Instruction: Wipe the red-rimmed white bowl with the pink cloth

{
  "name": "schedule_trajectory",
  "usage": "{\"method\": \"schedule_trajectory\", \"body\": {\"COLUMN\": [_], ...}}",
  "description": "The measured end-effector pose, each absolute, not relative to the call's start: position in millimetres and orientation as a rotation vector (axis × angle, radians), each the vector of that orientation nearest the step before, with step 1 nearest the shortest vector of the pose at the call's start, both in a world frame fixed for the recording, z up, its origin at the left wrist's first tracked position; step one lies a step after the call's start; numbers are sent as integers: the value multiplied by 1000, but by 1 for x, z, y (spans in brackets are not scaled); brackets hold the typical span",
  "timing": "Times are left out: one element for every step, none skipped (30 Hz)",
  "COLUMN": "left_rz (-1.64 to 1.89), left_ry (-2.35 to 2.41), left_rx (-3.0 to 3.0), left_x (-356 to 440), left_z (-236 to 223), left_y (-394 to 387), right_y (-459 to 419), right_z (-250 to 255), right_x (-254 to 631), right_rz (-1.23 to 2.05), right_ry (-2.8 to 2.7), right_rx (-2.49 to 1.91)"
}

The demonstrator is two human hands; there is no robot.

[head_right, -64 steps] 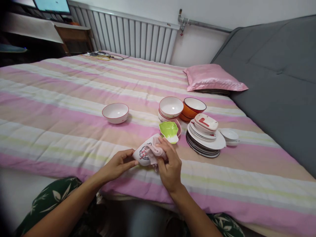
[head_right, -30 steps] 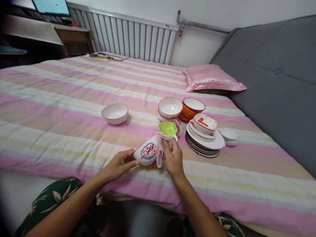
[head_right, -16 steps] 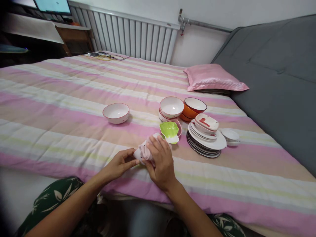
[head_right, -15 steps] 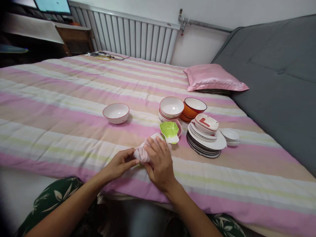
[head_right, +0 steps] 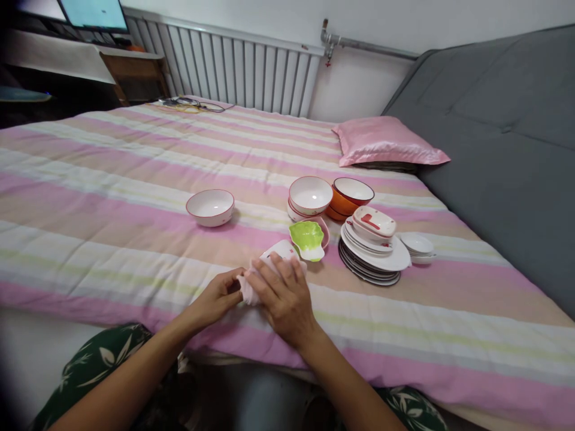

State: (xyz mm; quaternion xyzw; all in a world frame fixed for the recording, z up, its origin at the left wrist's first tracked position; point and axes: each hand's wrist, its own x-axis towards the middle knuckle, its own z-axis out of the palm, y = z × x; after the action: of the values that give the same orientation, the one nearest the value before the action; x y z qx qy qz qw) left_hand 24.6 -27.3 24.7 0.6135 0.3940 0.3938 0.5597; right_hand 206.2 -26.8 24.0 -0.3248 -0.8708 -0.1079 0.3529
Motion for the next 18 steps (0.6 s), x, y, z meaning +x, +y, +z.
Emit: {"method": "schedule_trajectory", "body": {"left_rz": [929,930,928,925,919,911,904,900,898,896,895,895,895,895,895,892,888,885], "left_ry": [936,940,944,949,957,965,971,974,975,975,975,975,976,975,973,968,964,961], "left_rx": [1455,1465,1473,1480,1484,1488,1492,1495,1497,1499,1500,1500,1500,1500,1501,1501,1498,1494], "left_x": [25,24,24,24,24,24,24,24,24,24,24,24,24,24,24,23,23,23], "left_z": [24,23,22,21,20,20,20,20,21,21,22,22,23,23,24,24,24,24], "left_y": [-27,-27,-26,-26,-26,-26,-26,-26,-26,-27,-27,-27,-28,-28,-28,-29,-29,-29], "right_y": [-24,-21,-19,-17,-15,-13,-11,-9,-7,-4,-2,-1,0,1,0,-1,-2,-4], "right_z": [26,28,30,31,33,33,34,34,33,32,30,29,28,28,28,28,29,30], "right_x": [208,209,210,210,210,211,211,212,213,214,216,217,219,220,221,221,221,221], "right_rz": [-224,-157,-80,4,95,190,287,383,472,550,613,658,687,707,720,728,726,711], "right_ry": [-2224,-2186,-2137,-2082,-2020,-1954,-1885,-1815,-1744,-1673,-1607,-1554,-1516,-1500,-1504,-1527,-1563,-1603], "right_rx": [-869,-889,-906,-921,-942,-970,-1002,-1039,-1076,-1108,-1134,-1154,-1168,-1175,-1174,-1164,-1151,-1140]}}
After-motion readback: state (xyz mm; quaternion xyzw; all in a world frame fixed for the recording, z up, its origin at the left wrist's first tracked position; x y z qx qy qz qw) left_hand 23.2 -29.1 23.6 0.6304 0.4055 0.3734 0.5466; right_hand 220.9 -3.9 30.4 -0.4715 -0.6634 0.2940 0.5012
